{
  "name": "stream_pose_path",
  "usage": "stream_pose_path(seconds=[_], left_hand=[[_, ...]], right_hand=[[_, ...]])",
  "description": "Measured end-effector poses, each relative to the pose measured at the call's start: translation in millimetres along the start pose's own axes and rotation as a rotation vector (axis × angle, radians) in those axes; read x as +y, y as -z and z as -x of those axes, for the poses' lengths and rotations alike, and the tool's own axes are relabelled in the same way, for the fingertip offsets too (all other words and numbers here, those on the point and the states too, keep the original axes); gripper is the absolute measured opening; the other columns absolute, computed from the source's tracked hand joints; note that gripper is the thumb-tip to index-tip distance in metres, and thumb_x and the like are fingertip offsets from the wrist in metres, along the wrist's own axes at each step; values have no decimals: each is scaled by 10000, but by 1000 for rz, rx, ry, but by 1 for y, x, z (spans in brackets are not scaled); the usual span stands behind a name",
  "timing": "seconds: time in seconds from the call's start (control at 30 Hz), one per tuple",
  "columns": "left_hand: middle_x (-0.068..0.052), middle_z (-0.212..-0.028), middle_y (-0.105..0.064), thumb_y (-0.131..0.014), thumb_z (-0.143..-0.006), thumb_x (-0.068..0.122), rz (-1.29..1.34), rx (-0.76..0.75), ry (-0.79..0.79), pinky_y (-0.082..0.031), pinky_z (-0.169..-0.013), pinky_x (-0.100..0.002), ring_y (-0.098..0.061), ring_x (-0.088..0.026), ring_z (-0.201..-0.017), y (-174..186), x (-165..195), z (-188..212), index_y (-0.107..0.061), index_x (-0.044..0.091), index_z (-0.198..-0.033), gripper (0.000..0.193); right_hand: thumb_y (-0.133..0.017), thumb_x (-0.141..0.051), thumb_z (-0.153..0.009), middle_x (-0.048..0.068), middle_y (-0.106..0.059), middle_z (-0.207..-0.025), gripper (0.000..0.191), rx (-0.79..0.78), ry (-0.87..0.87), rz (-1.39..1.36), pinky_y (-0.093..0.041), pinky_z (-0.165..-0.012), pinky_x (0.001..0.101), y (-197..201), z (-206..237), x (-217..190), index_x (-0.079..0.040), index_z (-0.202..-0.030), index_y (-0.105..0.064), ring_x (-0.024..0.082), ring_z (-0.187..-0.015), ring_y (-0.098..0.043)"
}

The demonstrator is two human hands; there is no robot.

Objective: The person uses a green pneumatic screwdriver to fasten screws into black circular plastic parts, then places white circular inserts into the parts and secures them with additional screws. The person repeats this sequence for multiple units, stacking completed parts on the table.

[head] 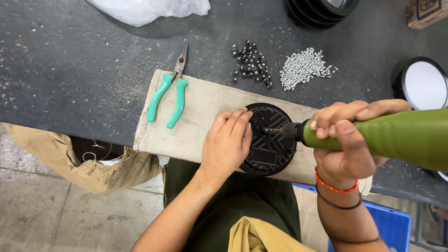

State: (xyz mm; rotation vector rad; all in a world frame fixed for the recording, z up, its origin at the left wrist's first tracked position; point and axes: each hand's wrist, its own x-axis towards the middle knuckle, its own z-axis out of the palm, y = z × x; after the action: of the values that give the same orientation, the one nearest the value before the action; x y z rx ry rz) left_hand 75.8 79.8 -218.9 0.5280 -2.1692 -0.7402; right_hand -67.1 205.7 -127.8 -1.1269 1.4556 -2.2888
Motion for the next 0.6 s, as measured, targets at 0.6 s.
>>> stream_pose_path(seconds=[0.6], left_hand=[[-129,-1245,-696,-703,-868,38,0,-27,35,-546,-925,-385,-632,-321,-1078,-7,-2,4,-664,-7,-1203,341]], right_hand=[[-493,79,-891,119,-507,-689,281,-58,-48,-23,-527,-590,340,-13,-11,8,-32,-1124,-383,199,-532,-515]])
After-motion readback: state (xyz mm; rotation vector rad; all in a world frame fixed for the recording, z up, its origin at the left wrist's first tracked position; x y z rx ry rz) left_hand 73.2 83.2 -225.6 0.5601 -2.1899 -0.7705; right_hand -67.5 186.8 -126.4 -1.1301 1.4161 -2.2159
